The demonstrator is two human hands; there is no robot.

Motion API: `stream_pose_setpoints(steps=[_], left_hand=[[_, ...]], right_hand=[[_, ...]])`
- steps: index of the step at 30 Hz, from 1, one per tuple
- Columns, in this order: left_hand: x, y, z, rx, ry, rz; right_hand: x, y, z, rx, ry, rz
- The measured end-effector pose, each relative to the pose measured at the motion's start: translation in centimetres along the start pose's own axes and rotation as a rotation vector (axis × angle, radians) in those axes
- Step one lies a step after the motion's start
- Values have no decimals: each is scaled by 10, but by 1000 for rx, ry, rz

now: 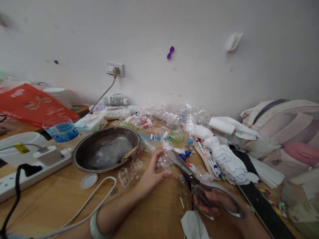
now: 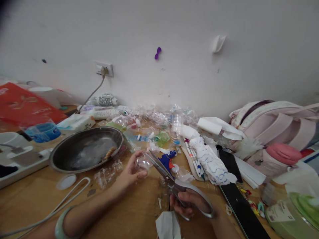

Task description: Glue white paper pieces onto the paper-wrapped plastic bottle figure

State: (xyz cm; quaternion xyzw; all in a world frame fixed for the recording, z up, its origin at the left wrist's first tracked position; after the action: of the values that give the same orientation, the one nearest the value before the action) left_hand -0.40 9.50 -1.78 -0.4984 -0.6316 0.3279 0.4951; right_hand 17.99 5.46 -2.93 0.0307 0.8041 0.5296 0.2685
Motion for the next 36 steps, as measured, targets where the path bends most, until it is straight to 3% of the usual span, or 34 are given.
stream_pose_setpoints(steps=[9,17,23,27,36], left_hand=[[1,12,3,-28,22,25],[1,6,9,-17,-155,123],[-1,6,2,28,-38,96],[-2,7,1,26,1,65],[-8,1,1,152,-42,39]], right_hand=[[0,-6,5,-16,2,-5],[7,-11,2,92,64,-23],[8,-14,-4,129,138,-59],[8,-16,3,5,84,-52],[3,-2,3,-266,-31,21]])
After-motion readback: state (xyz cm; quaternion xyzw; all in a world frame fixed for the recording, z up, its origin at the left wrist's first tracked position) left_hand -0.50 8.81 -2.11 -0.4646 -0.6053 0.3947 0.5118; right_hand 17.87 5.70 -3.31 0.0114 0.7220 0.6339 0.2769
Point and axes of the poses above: each hand's wrist, its own x-axis towards the middle knuckle, its own z-axis out of the back of the hand, y = z × x, the point moved 8 cm from there along x, towards the middle knuckle, and after that the axes turned 10 degrees about -z, right-handed, at the moved point
